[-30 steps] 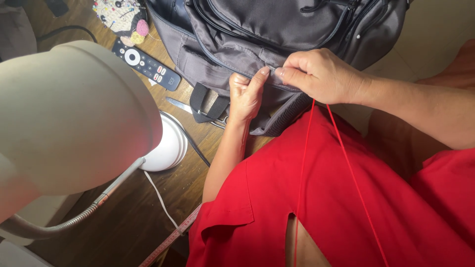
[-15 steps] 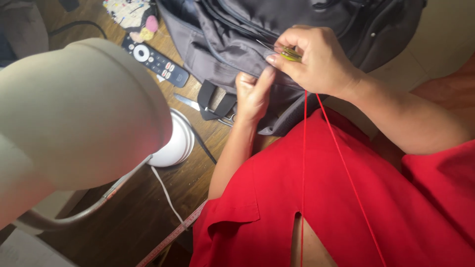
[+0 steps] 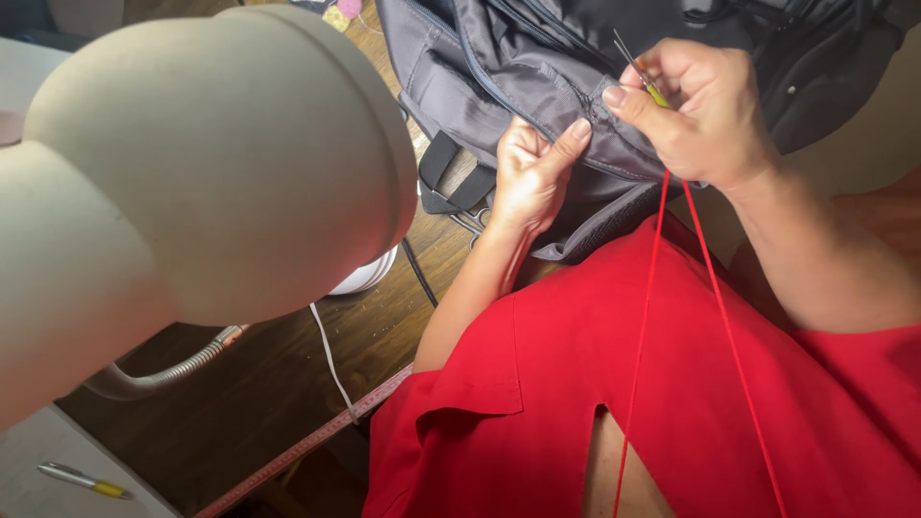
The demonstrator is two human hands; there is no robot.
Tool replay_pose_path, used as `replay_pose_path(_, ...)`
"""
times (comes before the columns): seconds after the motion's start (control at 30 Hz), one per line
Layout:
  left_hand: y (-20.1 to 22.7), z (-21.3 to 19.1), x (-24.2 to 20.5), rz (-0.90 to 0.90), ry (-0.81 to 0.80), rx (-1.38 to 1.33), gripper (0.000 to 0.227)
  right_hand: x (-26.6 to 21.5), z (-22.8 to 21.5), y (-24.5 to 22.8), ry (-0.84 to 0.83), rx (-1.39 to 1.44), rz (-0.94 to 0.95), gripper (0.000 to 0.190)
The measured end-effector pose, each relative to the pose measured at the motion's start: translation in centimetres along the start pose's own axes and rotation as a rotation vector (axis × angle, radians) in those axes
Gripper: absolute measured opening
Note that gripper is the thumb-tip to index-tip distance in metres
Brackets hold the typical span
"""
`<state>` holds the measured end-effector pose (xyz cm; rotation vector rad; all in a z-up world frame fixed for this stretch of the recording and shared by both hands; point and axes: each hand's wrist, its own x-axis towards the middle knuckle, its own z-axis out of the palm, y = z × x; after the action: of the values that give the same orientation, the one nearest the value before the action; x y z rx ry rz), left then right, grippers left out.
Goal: The person uses a seam ripper to open a seam on a gray backpack and then sews the fabric together using a needle and red thread.
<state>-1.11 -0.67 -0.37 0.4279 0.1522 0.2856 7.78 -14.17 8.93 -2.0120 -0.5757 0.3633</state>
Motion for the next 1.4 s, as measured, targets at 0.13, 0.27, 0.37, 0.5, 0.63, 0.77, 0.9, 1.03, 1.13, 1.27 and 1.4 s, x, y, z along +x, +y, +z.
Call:
replay_pose_path(0.13,1.0,0.2,0.0,-0.067,-0.046,0.101,0.019,-0.2,-0.3,0.1,0.008,-0.056,-0.036,0.019)
replay_pose_path(0.27,0.7,-0.2,-0.2,-0.037,0.063,0.207,0.016,-0.6,0.0,-0.7,0.062,-0.156,-0.199,0.028)
replay_pose_path(0.37,1.1,0.1,-0.3,-0.003,0.127,0.359,0.014,-0.7,0.4,-0.8,0.092,-0.273,-0.3,0.033)
replay_pose_path(0.5,4.5,3.7,-0.1,-0.12,0.079,0.344,0.019,-0.7,0.7,-1.4,0.089,-0.32,-0.482,0.025)
replay_pose_path(0.63,6.3,5.7,0.2,-0.197,0.222,0.78,0.062,-0.8,1.0,-1.9,0.065,-0.304,-0.539,0.018)
replay_pose_path(0.77,6.0,5.3,0.1,-0.134,0.084,0.568,0.032,-0.8,0.6,-1.4,0.082,-0.3,-0.505,0.025)
replay_pose_path(0.9,6.2,5.3,0.0,-0.108,0.06,0.66,0.034,-0.9,0.8,-0.5,0.066,-0.117,-0.21,0.024)
replay_pose_path(1.03,5.6,4.8,0.0,-0.081,0.051,0.665,0.035,-0.6,0.7,-0.4,0.042,0.039,0.005,0.018)
replay_pose_path(1.13,5.6,4.7,0.4,-0.095,0.051,0.696,0.043,-0.6,0.0,-0.8,-0.003,0.008,0.058,0.016)
replay_pose_path(1.27,6.2,4.8,0.3,-0.132,0.085,0.716,0.05,-2.2,-1.7,-4.6,0.051,-0.284,-0.165,0.015)
replay_pose_path(1.4,6.8,4.9,0.3,-0.138,0.036,0.784,0.056,-2.7,-1.7,-5.5,-0.283,0.133,0.274,0.045)
